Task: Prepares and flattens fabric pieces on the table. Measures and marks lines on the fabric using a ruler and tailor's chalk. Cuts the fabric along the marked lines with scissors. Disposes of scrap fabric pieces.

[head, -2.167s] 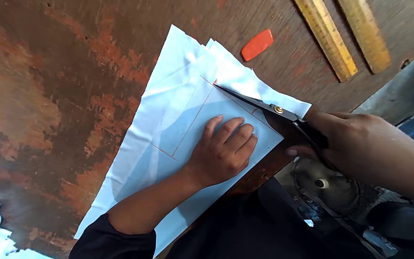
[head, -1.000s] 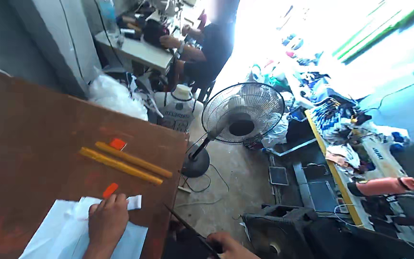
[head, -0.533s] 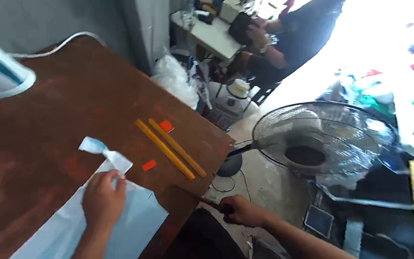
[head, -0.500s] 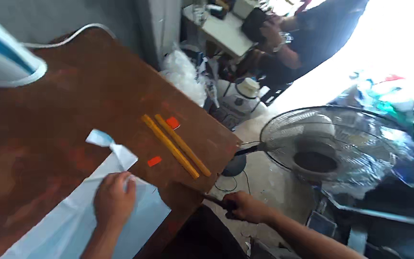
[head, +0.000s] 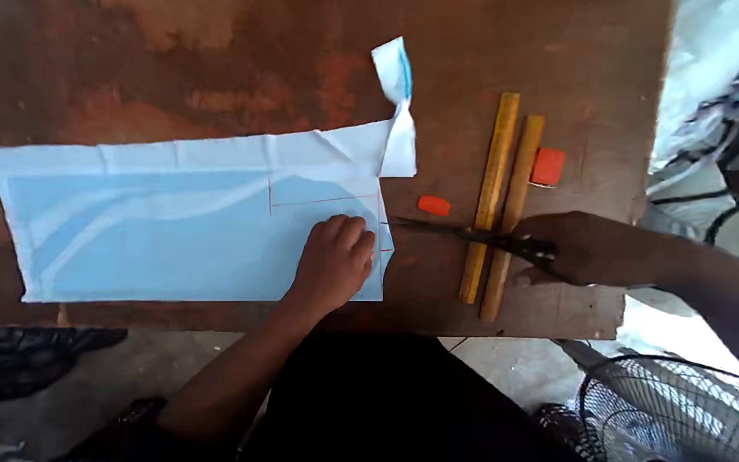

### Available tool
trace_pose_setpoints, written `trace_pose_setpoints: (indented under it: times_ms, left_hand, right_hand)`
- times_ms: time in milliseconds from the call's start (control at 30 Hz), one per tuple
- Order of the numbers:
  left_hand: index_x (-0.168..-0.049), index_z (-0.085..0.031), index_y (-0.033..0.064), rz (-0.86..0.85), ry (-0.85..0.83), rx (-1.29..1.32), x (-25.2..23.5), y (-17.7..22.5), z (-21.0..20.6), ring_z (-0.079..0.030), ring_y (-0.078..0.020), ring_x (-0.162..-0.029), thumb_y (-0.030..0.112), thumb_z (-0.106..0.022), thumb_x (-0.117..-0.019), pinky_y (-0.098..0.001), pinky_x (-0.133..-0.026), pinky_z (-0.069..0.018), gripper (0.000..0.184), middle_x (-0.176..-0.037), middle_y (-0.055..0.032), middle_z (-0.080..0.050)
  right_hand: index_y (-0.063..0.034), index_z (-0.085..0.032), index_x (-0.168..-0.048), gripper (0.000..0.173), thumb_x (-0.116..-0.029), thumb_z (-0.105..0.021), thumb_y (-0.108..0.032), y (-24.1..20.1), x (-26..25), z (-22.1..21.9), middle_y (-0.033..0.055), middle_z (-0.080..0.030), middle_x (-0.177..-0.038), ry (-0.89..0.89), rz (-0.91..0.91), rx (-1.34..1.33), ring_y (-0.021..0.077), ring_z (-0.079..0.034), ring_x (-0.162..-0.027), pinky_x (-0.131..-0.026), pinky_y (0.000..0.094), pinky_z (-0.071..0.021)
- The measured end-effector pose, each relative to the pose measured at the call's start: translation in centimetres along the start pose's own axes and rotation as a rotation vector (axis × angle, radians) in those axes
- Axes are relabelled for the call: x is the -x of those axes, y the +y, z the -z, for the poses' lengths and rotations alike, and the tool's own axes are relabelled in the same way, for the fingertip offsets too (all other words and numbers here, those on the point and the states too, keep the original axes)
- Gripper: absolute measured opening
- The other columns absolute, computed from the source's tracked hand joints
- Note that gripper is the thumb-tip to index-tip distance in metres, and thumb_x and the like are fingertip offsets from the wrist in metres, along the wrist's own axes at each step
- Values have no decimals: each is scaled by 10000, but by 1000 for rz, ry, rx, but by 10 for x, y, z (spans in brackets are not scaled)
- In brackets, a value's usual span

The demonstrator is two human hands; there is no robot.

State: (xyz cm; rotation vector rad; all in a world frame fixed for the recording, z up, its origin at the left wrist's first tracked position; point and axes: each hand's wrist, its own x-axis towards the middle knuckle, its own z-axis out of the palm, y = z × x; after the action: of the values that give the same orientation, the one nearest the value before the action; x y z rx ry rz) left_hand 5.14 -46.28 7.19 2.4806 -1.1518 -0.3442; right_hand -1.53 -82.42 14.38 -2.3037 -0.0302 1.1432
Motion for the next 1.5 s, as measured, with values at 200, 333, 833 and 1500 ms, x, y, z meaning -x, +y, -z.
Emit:
trace_pose_setpoints:
  times_ms: [200, 333, 833, 1500]
  left_hand:
    - [-1144, -748, 103, -12, 157, 16, 7, 1, -21, -599, -332, -1227, 242, -570, -1006, -521, -1012, -468, 265, -1249, -108, -682]
    - [-1124, -754, 121, 7, 212, 29, 6, 0, -25, -603, -314, -1222, 242, -579, -1004, -520, -1032, -450, 245, -1232, -95, -691]
    - [-1195, -745, 143, -29, 274, 30, 9, -7, -36, -572, -291, -1268, 239, -572, -1006, -487, -1077, -405, 274, -1262, -79, -689]
    - [-1194, -744, 137, -40, 297, 61, 10, -9, -37, -575, -280, -1275, 226, -570, -1009, -485, -1087, -407, 270, -1252, -75, -694]
  right_hand:
    - [-129, -666, -979, 406, -784, -884, -409, 0, -39, 47, 4, -629, -783, -60, 71, 202, 140, -617, -692, -624, 368, -538]
    - [-100, -676, -976, 263, -798, -855, -172, -9, -63, 65, 27, -639, -800, -13, 177, 340, 186, -631, -702, -634, 432, -545]
    - [-144, -621, -874, 217, -813, -774, -285, -22, -99, 80, -26, -573, -714, -49, 279, 496, 163, -595, -621, -542, 429, -498]
    - [-120, -652, -886, 393, -805, -776, -483, -46, -97, 56, -1, -606, -781, 3, 296, 544, 183, -634, -649, -540, 434, -532]
